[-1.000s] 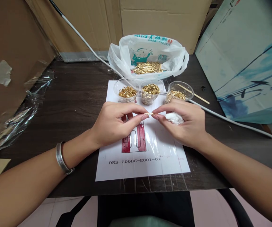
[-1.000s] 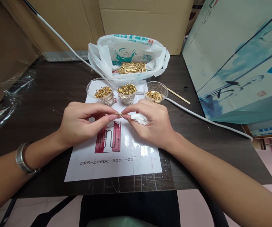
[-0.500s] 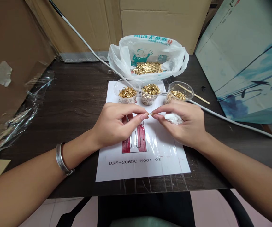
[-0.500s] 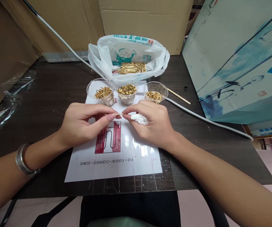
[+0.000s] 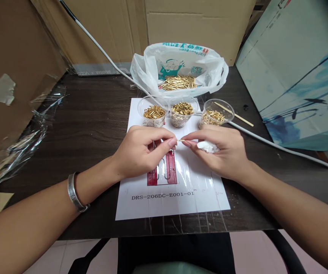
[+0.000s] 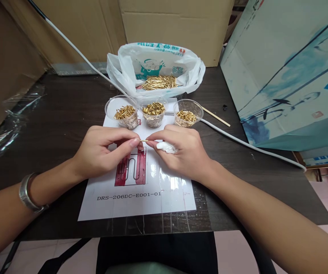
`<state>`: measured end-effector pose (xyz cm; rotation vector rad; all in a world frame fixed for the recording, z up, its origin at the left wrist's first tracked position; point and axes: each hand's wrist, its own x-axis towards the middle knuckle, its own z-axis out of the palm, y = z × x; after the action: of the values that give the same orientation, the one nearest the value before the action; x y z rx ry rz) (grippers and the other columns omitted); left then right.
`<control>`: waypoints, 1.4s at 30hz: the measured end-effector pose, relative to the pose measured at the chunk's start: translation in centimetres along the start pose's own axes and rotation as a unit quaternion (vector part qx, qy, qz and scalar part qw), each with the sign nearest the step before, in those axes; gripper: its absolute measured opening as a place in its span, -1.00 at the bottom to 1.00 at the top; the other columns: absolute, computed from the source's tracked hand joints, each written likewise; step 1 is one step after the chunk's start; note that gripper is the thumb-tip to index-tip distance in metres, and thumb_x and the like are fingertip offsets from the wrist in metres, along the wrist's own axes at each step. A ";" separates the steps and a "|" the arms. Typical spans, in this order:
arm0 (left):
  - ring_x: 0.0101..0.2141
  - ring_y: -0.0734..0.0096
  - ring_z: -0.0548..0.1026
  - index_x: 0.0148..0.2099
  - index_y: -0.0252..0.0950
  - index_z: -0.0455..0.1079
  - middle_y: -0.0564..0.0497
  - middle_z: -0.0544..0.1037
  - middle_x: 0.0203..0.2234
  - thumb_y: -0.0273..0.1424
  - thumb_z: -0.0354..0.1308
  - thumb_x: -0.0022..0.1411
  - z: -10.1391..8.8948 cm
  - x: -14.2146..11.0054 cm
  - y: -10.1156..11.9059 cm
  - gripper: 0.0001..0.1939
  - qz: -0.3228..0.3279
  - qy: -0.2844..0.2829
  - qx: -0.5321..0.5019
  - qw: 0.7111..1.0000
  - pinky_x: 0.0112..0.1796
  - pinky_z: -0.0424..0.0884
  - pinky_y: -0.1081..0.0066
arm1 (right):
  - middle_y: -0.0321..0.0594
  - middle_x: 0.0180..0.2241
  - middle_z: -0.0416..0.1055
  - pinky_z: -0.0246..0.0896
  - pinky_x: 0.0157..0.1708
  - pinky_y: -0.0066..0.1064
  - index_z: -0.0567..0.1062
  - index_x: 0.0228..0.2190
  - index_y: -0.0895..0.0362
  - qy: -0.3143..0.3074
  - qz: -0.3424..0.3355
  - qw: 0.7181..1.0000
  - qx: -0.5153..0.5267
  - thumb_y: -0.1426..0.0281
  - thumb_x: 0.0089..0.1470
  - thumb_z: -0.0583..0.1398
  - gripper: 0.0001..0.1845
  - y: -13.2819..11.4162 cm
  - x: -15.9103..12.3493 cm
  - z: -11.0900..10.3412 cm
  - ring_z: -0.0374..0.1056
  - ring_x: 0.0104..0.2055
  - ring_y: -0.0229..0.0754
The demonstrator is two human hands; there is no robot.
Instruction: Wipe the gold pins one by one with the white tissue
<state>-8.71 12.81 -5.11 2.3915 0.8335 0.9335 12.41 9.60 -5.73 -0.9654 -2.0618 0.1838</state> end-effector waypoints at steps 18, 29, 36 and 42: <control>-0.65 0.64 0.32 -0.37 -0.35 0.54 0.10 0.52 -0.63 -0.43 0.18 0.23 0.1 -0.2 -0.1 -0.84 0.006 -0.071 -0.054 0.996 -0.57 0.24 0.57 | -0.21 -0.60 0.46 0.07 -0.52 -0.30 0.65 -0.43 0.11 -0.057 0.075 0.969 -0.228 0.17 -0.05 0.36 -0.75 4.8 11.0 -4.4 0.23 -0.55 -0.26; -0.63 0.64 0.37 -0.36 -0.35 0.53 0.09 0.56 -0.59 -0.44 0.17 0.25 0.5 -0.2 -0.5 -0.84 0.019 -0.085 -0.059 0.994 -0.55 0.25 0.56 | -0.35 -0.63 0.42 0.30 -0.32 -0.41 0.60 -0.55 0.13 -0.129 0.087 0.964 -0.215 0.21 -0.07 0.35 -0.76 16.8 15.7 2.4 0.42 -0.44 -0.31; -0.59 0.62 0.42 -0.35 -0.34 0.54 0.09 0.58 -0.57 -0.44 0.16 0.26 0.4 -0.2 -0.3 -0.83 0.017 -0.099 -0.050 0.994 -0.51 0.30 0.56 | -0.34 -0.50 0.54 0.24 -0.36 -0.38 0.66 -0.44 0.03 -0.155 0.035 0.971 -0.176 0.34 -0.11 0.37 -0.91 9.0 16.4 0.0 0.41 -0.38 -0.27; -0.59 0.60 0.42 -0.35 -0.30 0.54 0.10 0.56 -0.59 -0.42 0.14 0.28 0.4 -0.3 -0.5 -0.81 0.013 -0.103 -0.052 0.993 -0.49 0.34 0.53 | -0.35 -0.58 0.49 0.19 -0.50 -0.34 0.62 -0.51 -0.01 -0.286 -0.039 0.951 -0.106 0.49 -0.19 0.39 -0.84 2.7 14.8 1.9 0.40 -0.48 -0.20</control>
<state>-8.78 12.84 -5.82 2.3644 0.6607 0.7056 7.20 22.09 1.12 -1.0420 -2.6926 0.2241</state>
